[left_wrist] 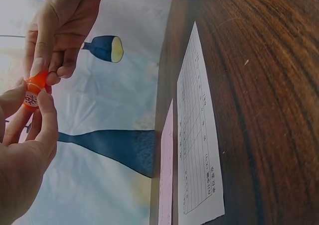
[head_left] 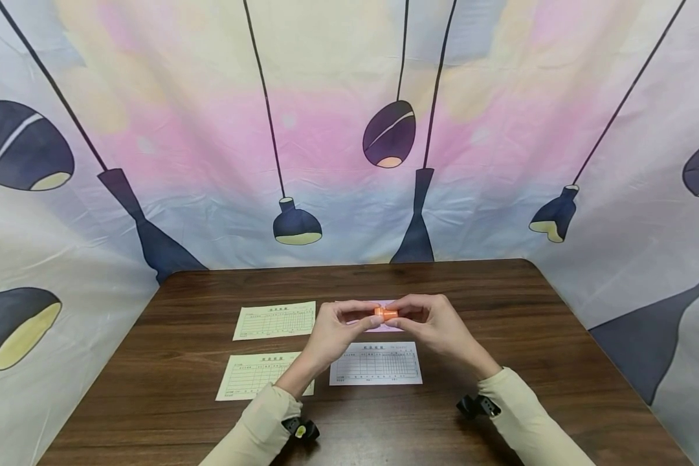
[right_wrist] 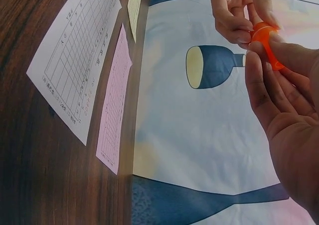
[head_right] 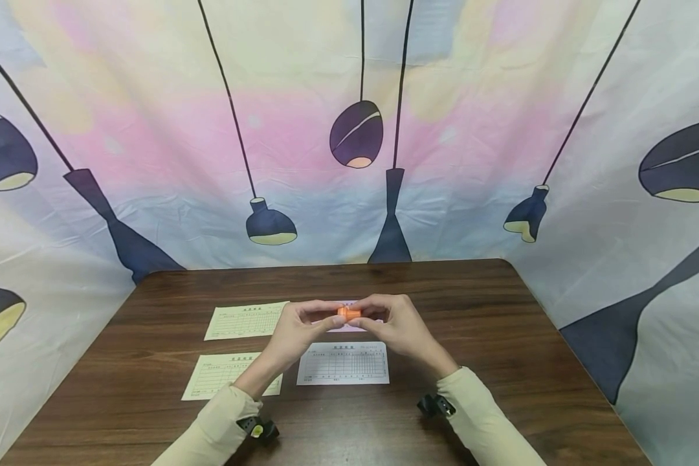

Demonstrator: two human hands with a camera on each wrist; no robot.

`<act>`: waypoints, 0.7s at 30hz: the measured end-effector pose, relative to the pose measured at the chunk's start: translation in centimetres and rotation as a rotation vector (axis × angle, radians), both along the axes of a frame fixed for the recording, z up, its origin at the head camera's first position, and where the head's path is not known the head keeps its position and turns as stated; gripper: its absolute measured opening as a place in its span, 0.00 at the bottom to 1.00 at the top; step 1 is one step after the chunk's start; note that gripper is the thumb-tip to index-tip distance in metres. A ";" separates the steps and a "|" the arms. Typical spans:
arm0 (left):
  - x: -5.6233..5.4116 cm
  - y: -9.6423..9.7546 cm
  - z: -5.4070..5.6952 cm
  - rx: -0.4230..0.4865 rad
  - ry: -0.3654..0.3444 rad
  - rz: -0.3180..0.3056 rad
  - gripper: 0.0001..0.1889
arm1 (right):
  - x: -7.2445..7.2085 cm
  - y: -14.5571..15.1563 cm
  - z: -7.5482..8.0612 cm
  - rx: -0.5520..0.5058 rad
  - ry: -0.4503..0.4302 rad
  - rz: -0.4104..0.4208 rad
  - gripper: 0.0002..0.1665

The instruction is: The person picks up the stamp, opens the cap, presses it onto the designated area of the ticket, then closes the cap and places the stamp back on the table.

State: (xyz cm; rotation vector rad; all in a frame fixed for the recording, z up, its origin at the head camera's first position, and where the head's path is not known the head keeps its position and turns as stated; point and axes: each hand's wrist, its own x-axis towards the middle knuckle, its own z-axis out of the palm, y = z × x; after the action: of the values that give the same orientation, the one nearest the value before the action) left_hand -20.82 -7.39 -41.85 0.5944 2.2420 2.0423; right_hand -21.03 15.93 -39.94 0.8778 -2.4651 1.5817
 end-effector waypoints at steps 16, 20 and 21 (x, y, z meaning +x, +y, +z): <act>-0.2 0.3 -0.2 0.020 0.031 -0.038 0.16 | 0.1 0.5 0.1 0.020 0.032 0.004 0.12; -0.1 0.3 -0.2 0.016 0.027 -0.039 0.16 | 0.0 0.6 0.0 0.006 0.007 0.009 0.11; -0.1 0.3 -0.3 0.014 0.027 -0.039 0.16 | 0.0 0.7 0.0 -0.002 -0.003 0.011 0.11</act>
State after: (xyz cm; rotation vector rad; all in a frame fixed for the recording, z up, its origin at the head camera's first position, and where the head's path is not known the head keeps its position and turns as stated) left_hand -20.96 -7.10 -42.11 0.6652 2.2141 2.0450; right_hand -20.99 16.59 -39.90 0.8913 -2.4645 1.5900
